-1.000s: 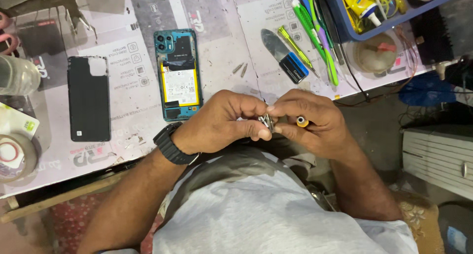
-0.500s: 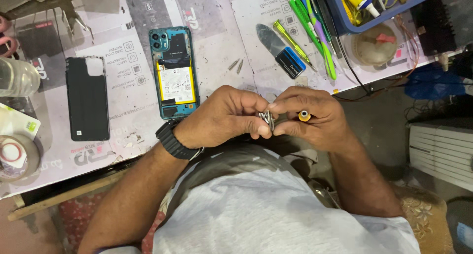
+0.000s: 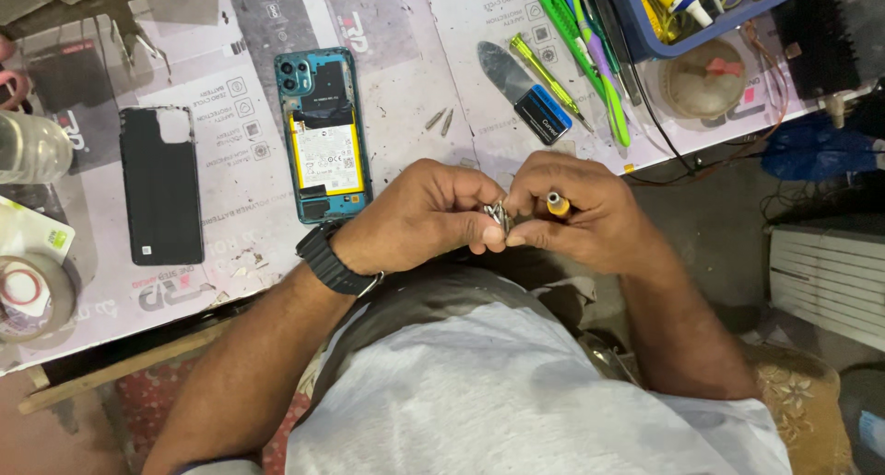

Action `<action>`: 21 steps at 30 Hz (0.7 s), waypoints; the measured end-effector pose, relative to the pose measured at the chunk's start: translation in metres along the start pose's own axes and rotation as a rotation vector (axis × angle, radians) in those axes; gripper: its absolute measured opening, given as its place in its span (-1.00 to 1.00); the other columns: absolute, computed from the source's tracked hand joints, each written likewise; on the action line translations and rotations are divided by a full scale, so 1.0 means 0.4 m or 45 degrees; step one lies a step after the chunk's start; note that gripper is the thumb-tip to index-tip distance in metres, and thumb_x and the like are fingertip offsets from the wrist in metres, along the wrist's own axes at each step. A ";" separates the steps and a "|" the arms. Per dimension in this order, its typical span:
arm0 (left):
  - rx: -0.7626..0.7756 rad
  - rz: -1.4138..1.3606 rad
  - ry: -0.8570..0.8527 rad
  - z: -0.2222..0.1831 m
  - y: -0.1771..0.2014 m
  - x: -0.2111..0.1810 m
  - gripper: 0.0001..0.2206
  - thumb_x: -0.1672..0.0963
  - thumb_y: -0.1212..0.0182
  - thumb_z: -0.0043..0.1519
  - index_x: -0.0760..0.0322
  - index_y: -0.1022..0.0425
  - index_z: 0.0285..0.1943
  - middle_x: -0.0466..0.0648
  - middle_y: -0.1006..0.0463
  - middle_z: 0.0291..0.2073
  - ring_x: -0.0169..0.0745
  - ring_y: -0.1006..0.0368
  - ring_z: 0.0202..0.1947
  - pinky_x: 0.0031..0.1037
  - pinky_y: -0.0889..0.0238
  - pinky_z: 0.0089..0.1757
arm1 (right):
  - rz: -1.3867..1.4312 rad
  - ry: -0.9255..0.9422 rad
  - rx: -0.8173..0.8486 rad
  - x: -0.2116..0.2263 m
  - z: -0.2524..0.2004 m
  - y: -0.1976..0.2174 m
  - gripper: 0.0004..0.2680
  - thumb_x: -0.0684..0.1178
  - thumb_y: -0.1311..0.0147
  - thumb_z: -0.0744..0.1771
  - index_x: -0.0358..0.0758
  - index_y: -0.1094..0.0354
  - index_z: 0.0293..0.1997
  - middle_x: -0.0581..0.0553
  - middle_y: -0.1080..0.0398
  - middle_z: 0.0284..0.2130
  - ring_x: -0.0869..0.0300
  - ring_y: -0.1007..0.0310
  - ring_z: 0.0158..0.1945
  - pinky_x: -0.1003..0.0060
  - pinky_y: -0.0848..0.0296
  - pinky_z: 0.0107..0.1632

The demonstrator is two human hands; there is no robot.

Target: The person removes the back cover of a teal smartphone using a prying tool, then uses a screwdriver to remove several screws from the phone's frame. The back cover is placed on the table, and the person continues to unscrew components from the exposed interior.

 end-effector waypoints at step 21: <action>-0.558 1.185 -0.473 0.007 -0.004 -0.160 -0.82 0.17 -0.36 0.19 0.21 -0.60 -0.04 -0.06 -0.55 -0.25 -0.13 -0.44 -0.21 -0.26 -0.22 -0.14 | -0.044 -0.081 -0.105 -0.008 -0.040 0.071 -0.84 -0.22 -0.31 0.28 -0.27 -0.32 -0.28 -0.06 -0.41 -0.34 0.20 -0.42 -0.26 0.32 -0.39 -0.19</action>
Point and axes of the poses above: each hand's wrist, its own z-axis towards the middle knuckle, its own y-axis out of the back of the hand, x = y × z, the point moved 10 cm from there along z, towards the middle knuckle
